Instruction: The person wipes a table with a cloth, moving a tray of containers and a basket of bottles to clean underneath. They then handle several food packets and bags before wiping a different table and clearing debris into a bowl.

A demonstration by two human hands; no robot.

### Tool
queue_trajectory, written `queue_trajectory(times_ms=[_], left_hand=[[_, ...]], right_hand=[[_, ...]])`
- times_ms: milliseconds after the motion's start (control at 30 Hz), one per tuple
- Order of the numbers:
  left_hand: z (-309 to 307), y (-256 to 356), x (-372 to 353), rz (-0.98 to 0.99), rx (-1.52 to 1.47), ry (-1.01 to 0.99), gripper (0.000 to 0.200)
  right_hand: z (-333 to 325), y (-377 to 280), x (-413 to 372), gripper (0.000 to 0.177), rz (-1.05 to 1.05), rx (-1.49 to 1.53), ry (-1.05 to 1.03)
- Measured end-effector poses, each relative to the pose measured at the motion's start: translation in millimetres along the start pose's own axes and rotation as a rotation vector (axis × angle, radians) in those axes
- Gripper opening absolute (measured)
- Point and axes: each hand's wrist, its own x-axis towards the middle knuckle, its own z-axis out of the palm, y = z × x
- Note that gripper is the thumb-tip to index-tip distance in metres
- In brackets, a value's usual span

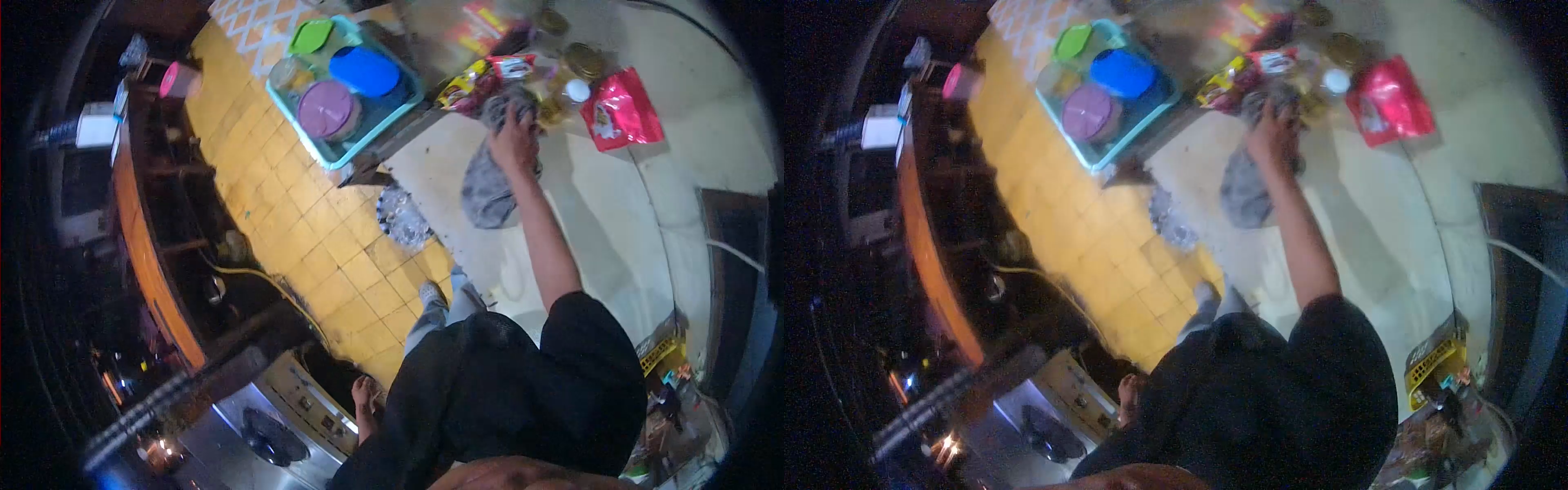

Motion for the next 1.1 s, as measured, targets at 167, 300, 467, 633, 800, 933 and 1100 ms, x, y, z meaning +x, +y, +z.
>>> queue_trajectory(times_ms=[167, 300, 467, 633, 800, 933, 1100], left_hand=[[22.0, -21.6, -76.5, -0.119, 0.057, 0.016, 0.030], [12.1, -90.7, -55.6, -0.021, 0.089, -0.014, 0.028], [33.0, -53.6, -34.5, -0.191, 0.126, 0.084, 0.027], [32.7, 14.3, 14.3, -0.007, -0.105, 0.131, 0.040], [-13.4, 49.1, 64.8, 0.238, -0.147, 0.130, 0.038], [-61.3, 14.2, 80.9, 0.175, -0.445, 0.211, 0.037], [-72.2, -156.8, 114.1, 0.135, -0.991, 0.442, 0.024]], right_hand=[[4.8, -13.8, 12.9, 0.075, 0.112, -0.088, -0.292], [14.4, -31.1, -37.6, 0.070, -0.033, -0.230, -0.181], [18.5, -98.4, -136.4, 0.062, -0.234, -0.102, -0.269], [30.9, -149.1, -189.0, 0.059, -0.556, 0.235, -0.377], [69.5, -119.3, -170.7, 0.051, -0.302, 0.691, -0.204], [-11.5, -115.7, -172.0, 0.050, 0.398, 1.427, -0.321], [-48.8, -110.4, -201.5, 0.051, 0.269, 1.122, 0.009]])
